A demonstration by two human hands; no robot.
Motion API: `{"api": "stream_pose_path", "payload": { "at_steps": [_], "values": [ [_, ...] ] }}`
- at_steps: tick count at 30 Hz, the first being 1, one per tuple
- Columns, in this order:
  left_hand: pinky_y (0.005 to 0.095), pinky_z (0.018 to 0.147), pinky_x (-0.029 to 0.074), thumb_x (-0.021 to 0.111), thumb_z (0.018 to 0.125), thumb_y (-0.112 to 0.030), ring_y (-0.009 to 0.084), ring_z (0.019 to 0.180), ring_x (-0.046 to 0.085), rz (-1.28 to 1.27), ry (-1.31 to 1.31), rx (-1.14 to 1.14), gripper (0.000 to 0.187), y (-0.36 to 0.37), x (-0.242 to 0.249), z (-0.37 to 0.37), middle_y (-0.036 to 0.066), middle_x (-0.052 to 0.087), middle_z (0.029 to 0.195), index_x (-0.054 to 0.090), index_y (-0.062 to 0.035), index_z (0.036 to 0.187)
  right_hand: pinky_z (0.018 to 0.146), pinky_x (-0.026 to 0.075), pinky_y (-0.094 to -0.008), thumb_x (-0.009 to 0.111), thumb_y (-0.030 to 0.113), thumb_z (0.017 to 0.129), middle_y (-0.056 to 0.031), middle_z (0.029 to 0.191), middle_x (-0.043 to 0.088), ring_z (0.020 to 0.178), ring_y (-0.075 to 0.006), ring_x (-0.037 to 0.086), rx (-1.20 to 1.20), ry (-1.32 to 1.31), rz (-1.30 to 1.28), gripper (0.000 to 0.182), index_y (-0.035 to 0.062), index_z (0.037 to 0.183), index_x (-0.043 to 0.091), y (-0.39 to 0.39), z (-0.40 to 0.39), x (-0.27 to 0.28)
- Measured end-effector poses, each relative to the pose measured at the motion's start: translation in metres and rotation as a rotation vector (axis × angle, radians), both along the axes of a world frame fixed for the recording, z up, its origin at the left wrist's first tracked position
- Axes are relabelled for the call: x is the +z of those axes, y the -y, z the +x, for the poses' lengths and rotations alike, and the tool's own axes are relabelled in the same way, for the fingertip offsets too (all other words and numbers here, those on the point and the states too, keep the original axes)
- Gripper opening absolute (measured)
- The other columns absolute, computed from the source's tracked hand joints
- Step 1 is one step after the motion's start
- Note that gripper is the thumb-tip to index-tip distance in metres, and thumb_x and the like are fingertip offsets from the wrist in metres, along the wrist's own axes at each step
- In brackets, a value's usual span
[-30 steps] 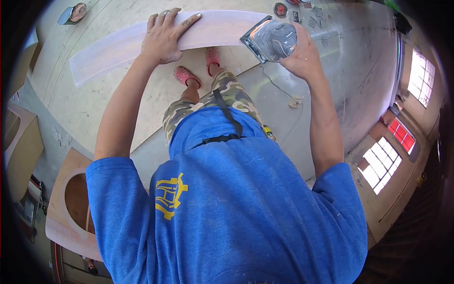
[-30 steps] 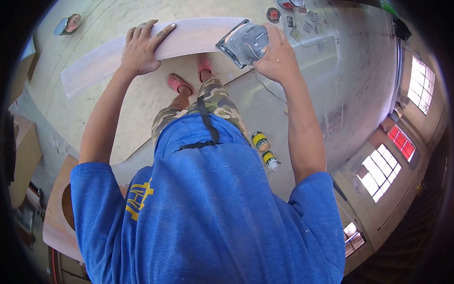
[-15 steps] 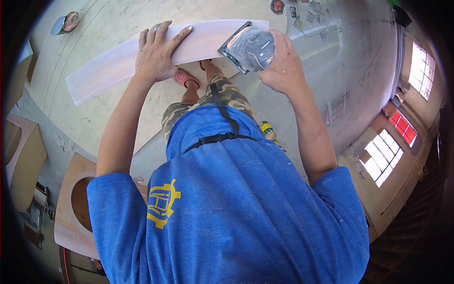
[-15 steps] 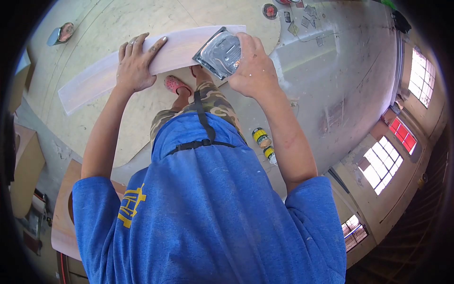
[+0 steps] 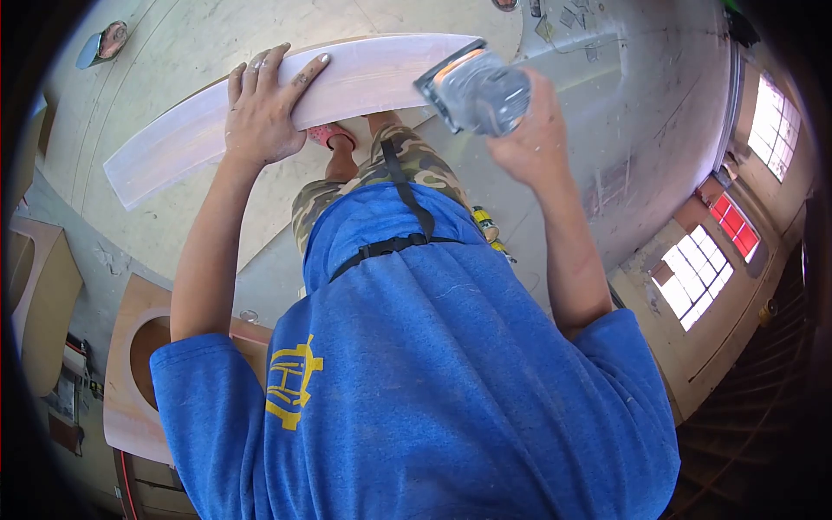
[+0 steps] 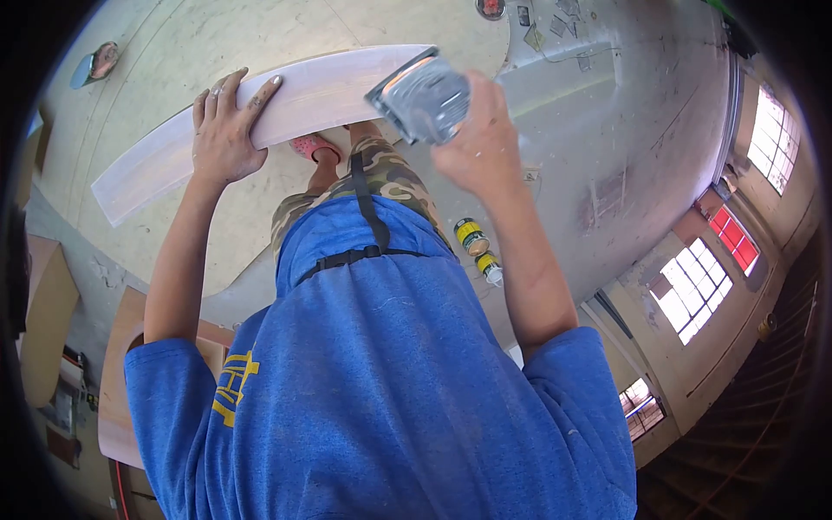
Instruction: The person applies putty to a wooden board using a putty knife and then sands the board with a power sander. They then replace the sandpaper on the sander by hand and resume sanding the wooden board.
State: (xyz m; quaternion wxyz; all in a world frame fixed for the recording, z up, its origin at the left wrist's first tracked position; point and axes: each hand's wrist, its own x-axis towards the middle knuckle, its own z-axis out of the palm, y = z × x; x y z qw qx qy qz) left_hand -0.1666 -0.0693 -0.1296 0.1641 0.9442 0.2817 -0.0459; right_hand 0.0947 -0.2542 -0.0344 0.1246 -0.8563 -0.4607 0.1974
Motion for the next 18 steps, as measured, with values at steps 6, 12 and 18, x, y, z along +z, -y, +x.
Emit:
{"api": "stream_pose_path", "payload": {
  "at_steps": [6, 12, 18],
  "values": [
    [0.0505, 0.112, 0.023, 0.068, 0.061, -0.014, 0.035, 0.131, 0.039, -0.015, 0.011, 0.001, 0.088, 0.0, 0.004, -0.003, 0.012, 0.038, 0.144, 0.044, -0.0395, 0.141, 0.085, 0.049, -0.0441, 0.074, 0.009, 0.062, -0.0191, 0.11, 0.053, 0.104, -0.0392, 0.056, 0.026, -0.028, 0.005, 0.073, 0.0064, 0.128, 0.042, 0.021, -0.008, 0.009],
    [0.0497, 0.112, 0.023, 0.068, 0.061, -0.015, 0.034, 0.131, 0.039, 0.0, -0.008, 0.006, 0.086, 0.002, 0.005, -0.006, 0.012, 0.039, 0.142, 0.045, -0.0381, 0.14, 0.08, 0.05, -0.0457, 0.07, 0.004, 0.061, -0.0173, 0.109, 0.052, 0.1, -0.0409, 0.057, 0.045, -0.117, -0.039, 0.072, 0.0095, 0.128, 0.043, 0.024, -0.019, 0.015],
    [0.05, 0.113, 0.021, 0.071, 0.063, -0.017, 0.0357, 0.131, 0.038, -0.009, -0.008, 0.008, 0.086, 0.0, 0.001, -0.008, 0.012, 0.038, 0.143, 0.043, -0.0429, 0.14, 0.075, 0.051, -0.0449, 0.07, 0.001, 0.062, -0.0127, 0.112, 0.054, 0.094, -0.0402, 0.059, 0.28, -0.108, -0.072, 0.071, 0.0137, 0.126, 0.045, 0.005, 0.043, 0.014]
  ]
}}
